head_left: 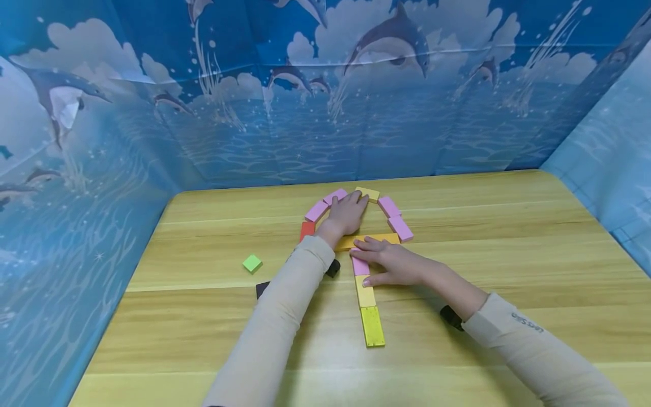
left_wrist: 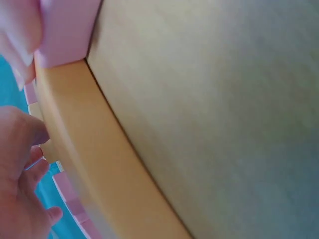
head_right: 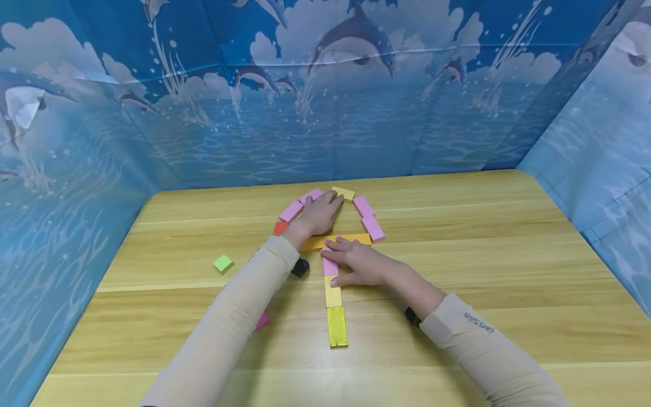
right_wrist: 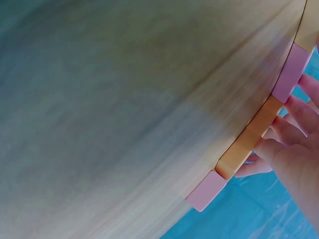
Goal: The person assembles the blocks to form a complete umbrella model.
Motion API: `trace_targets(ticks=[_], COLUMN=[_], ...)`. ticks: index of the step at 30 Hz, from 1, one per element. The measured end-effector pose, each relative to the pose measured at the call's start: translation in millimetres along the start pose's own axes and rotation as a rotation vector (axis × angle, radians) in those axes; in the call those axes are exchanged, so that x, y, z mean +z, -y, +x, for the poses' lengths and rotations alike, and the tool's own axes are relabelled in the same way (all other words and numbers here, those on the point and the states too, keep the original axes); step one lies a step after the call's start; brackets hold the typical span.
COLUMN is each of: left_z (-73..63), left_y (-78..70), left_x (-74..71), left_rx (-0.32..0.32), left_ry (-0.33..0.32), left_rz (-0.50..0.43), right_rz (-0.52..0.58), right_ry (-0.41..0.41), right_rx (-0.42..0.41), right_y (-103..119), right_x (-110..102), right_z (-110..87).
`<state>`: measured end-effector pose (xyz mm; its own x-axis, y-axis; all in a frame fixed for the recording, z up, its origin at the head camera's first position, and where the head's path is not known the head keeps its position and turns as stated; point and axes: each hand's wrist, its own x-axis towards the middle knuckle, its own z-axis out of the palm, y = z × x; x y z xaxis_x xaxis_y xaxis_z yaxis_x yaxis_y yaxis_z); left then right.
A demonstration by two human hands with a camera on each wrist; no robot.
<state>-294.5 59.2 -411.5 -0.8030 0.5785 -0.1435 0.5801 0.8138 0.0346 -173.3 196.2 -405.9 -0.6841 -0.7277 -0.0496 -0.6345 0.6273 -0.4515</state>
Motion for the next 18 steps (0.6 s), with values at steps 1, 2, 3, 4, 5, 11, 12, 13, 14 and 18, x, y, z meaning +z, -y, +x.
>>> trace_targets(ticks=[1,2,3,4,5,11,12,13,14,18], left_z=[-1.0,-2.3,-3.7,-5.3,-7.0,-21.1,-24.6,-28.7,-33.1,-53.8], left_y=[1.9,4.0,6.6,9.5,12.9,37.4,41.7,46.2,50.6,67.6], left_x=[-0.5,-1.4,-2.5,-3.8,-5.1,-17.2,-19.5,-21.5,-23.3,-30.2], left_rx=[0.003,0.004,0.005,0.006,0.008,0.046,0.054,0.061,0.068,0.082], left_ry=[-0.002,-0.005,-0.009,-0.014,-0.022,-0.066,-0.068,-0.069,-0.072,-0.091], left_rz=[-0.008,-0.018,-0.022,-0.024,-0.025,-0.03,-0.043,-0.053,-0.063,-0.084], right_rz=[0.002,0.002,0.004,0.005,0.003,-0.007,-0.004,0.0,0.004,0.013], right_ry=[0.0,0.002,0.003,0.004,0.004,0.001,0.002,0.003,0.004,0.006], right_rx=[-0.002,-0.005,-0.006,-0.008,-0.009,0.002,0.004,0.006,0.008,0.005], right_y=[1,1,1,1,2,2,1,1,1,0], right_x=[0,0,0,0,0,-2,-2,-2,-1,0], right_z=[0.7,1.3,1.7,1.9,2.0,0.4,0.3,0.2,0.1,0.3])
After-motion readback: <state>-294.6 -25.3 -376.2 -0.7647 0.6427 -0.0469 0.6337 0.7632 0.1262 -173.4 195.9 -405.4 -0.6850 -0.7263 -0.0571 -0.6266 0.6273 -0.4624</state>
